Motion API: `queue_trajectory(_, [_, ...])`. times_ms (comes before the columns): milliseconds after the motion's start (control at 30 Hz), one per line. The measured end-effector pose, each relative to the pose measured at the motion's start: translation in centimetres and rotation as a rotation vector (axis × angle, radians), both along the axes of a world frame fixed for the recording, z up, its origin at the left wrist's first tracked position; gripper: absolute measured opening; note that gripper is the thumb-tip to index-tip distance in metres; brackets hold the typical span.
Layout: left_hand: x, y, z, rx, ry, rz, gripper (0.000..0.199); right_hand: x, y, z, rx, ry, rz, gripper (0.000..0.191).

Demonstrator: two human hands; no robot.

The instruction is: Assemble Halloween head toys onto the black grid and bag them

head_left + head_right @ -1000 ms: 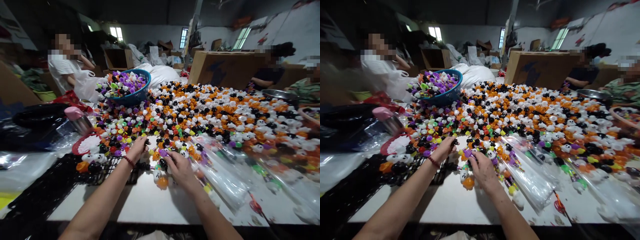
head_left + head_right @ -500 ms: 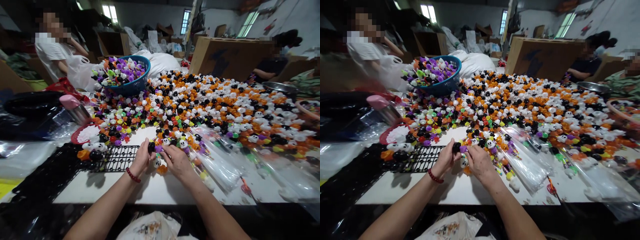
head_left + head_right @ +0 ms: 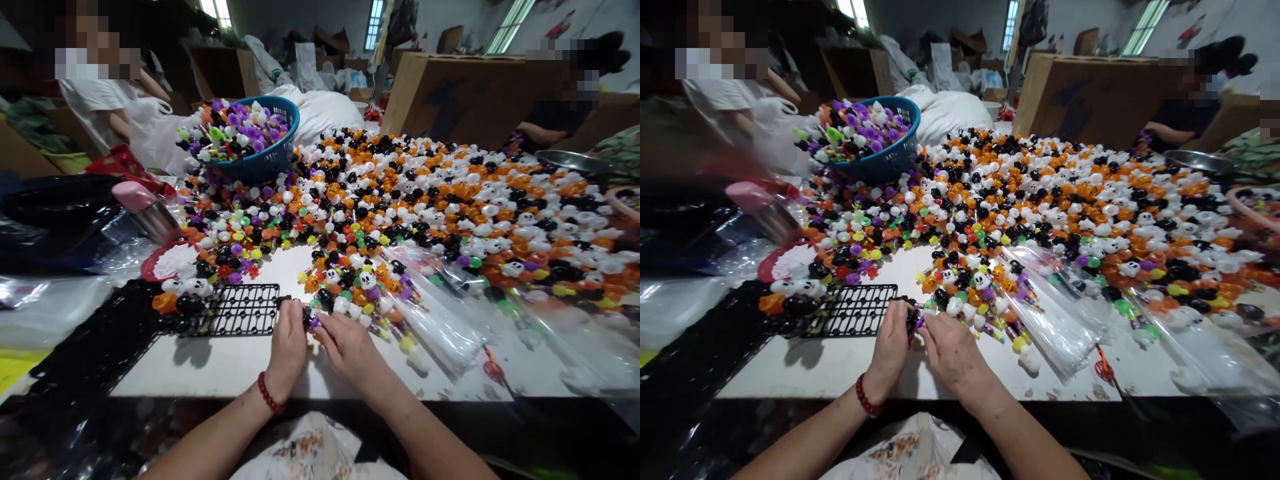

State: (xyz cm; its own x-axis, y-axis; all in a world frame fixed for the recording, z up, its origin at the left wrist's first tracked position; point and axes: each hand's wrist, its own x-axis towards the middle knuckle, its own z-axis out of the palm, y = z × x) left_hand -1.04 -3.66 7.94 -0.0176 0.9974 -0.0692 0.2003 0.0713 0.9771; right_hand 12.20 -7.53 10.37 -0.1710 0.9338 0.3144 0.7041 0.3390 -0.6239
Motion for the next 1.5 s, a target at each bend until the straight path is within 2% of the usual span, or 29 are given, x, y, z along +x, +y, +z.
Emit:
queue_trajectory(67, [0.4,-0.8,-0.2,0.082,0.066,0.035,0.032,-0.9,-0.4,-0.6,0.054,-0.036,-0.034,0.024])
queue_trajectory(167, [1.0,-1.6,-1.0,0.036,0.049,0.07,0.031,-2.0,-0.5,-1.8,0.091,-0.046,-0.089,0.026])
queue_trajectory(233, [1.1,-1.5,-1.4,-0.007,0.005,0.05,0.033,-1.9,-0.2,-2.5,0.065,-0.012,-0.087,0.026])
queue_trajectory(300, [0.8,-0.4,-1.4,-0.067,-0.056,-0.028,0.04,-0.8,0.4,-2.4,0.026,0.042,-0.05,0.026])
queue_trajectory(367, [0.4,1.5,-0.6,-0.109,-0.071,-0.146,0.047,1.1,1.3,-1.6,0.027,0.083,-0.055,0.027])
queue_trajectory(433, [-0.2,4.4,0.4,-0.057,0.06,-0.228,0.047,3.5,2.6,-0.3,0.103,0.035,-0.167,0.031])
queue_trajectory(500, [-0.6,7.7,1.2,0.08,0.361,-0.235,0.034,5.5,4.0,0.9,0.22,-0.116,-0.361,0.034])
queue_trajectory(567, [-0.7,11.0,1.2,0.157,0.664,-0.292,0.035,6.4,5.3,1.5,0.299,-0.265,-0.469,0.035])
queue_trajectory(633, [-0.5,13.6,0.7,0.158,0.782,-0.363,0.034,6.2,6.3,1.4,0.318,-0.345,-0.435,0.039])
queue_trajectory(700, [-0.3,15.4,-0.1,0.134,0.803,-0.419,0.02,5.1,7.1,0.8,0.314,-0.375,-0.328,0.044])
queue_trajectory(800, [-0.2,16.4,-0.4,0.1,0.817,-0.463,0.018,3.2,8.2,-0.4,0.277,-0.4,-0.213,0.054])
queue_trajectory(900, [-0.3,15.6,1.0,0.091,0.782,-0.495,0.025,2.1,9.4,-1.2,0.236,-0.427,-0.153,0.058])
queue_trajectory(1033, [0.5,14.5,3.8,0.146,0.474,-0.69,0.034,2.3,11.4,-1.5,0.252,-0.419,-0.139,0.055])
queue_trajectory(1067, [1.0,14.8,4.3,0.176,0.418,-0.696,0.035,2.6,11.8,-1.5,0.254,-0.409,-0.156,0.053])
queue_trajectory(1100, [1.6,15.3,4.7,0.215,0.404,-0.656,0.036,3.0,12.0,-1.4,0.253,-0.396,-0.182,0.053])
queue_trajectory(1167, [3.2,17.4,4.9,0.32,0.479,-0.465,0.033,3.8,12.0,-1.3,0.244,-0.357,-0.241,0.053])
queue_trajectory(1200, [4.0,18.8,4.7,0.367,0.517,-0.362,0.028,4.1,11.8,-1.3,0.241,-0.332,-0.262,0.054])
queue_trajectory(1267, [5.7,21.9,4.2,0.433,0.536,-0.251,0.025,4.6,11.1,-1.2,0.228,-0.288,-0.27,0.052])
queue_trajectory(1367, [7.7,25.6,3.0,0.487,0.517,-0.199,0.035,4.6,9.7,-1.2,0.152,-0.267,-0.251,0.048])
queue_trajectory(1500, [8.5,27.4,2.0,0.485,0.42,-0.171,0.021,4.7,8.8,-1.6,0.067,-0.143,-0.266,0.049])
